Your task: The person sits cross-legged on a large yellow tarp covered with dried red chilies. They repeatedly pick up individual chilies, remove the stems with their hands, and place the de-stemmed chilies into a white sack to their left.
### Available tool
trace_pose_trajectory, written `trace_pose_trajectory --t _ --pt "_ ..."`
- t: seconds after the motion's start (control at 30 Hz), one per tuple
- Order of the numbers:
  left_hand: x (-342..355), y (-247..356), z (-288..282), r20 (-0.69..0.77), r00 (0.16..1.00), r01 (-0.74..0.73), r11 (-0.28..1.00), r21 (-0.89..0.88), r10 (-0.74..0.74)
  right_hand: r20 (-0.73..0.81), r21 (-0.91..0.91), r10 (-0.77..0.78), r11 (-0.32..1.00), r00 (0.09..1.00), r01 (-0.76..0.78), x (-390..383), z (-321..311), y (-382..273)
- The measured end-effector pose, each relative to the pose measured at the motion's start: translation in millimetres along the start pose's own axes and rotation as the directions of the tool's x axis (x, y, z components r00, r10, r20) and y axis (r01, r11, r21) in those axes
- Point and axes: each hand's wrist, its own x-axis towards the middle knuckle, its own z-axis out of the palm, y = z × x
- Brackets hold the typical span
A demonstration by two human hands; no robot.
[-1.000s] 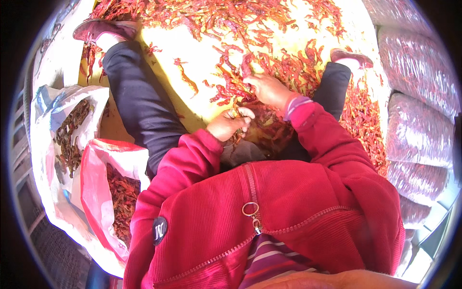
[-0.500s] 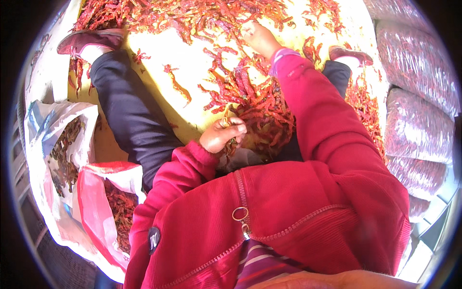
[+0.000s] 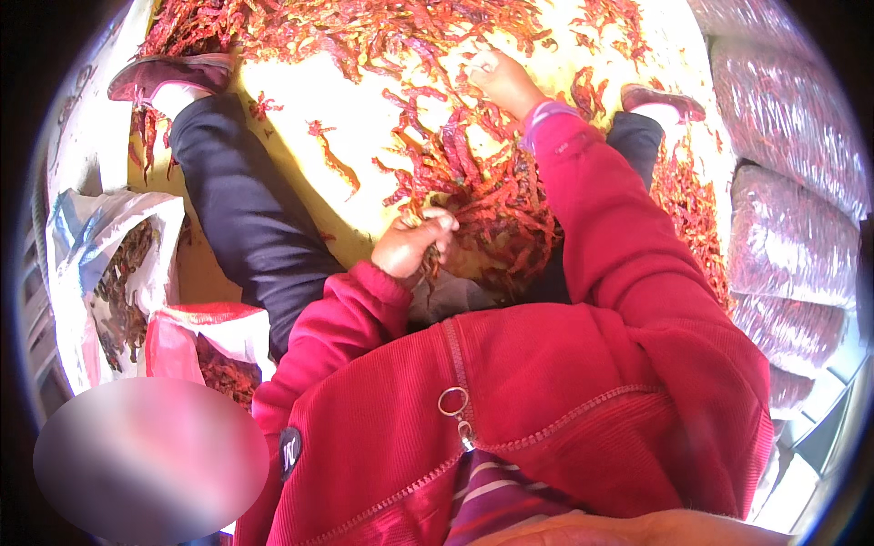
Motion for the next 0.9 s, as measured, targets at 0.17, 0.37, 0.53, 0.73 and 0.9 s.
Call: trace_pose_trajectory --t 0.17,0.37,0.53,0.73,0.9 --pt "8.5 -7.6 -4.5 -0.123 0.987 -0.094 0.995 0.045 0.099 0.212 0.372 -0.029 0.927 0.977 -0.053 -84.8 1.3 -31.8" --pt "10.9 -15.4 -1.8 -0.177 0.976 -0.122 0.991 0.054 0.130 0.222 0.312 -0.060 0.950 0.973 -0.012 -155.4 29.7 -69.9" --pt "11.4 -13.1 -2.6 -0.269 0.946 -0.194 0.981 -0.014 0.183 0.257 0.548 -0.122 0.835 0.959 -0.041 -158.0 44.1 -73.0" --pt "5.9 -9.6 -1.3 -0.151 0.967 -0.196 0.978 0.071 0.205 0.311 0.518 0.102 0.816 0.945 -0.258 -153.5 22.9 -69.4" --pt "-2.8 -22.7 -6.6 -0.057 0.979 -0.185 0.971 0.149 0.195 0.423 0.437 -0.073 0.889 0.903 -0.133 -165.3 19.5 -80.6"
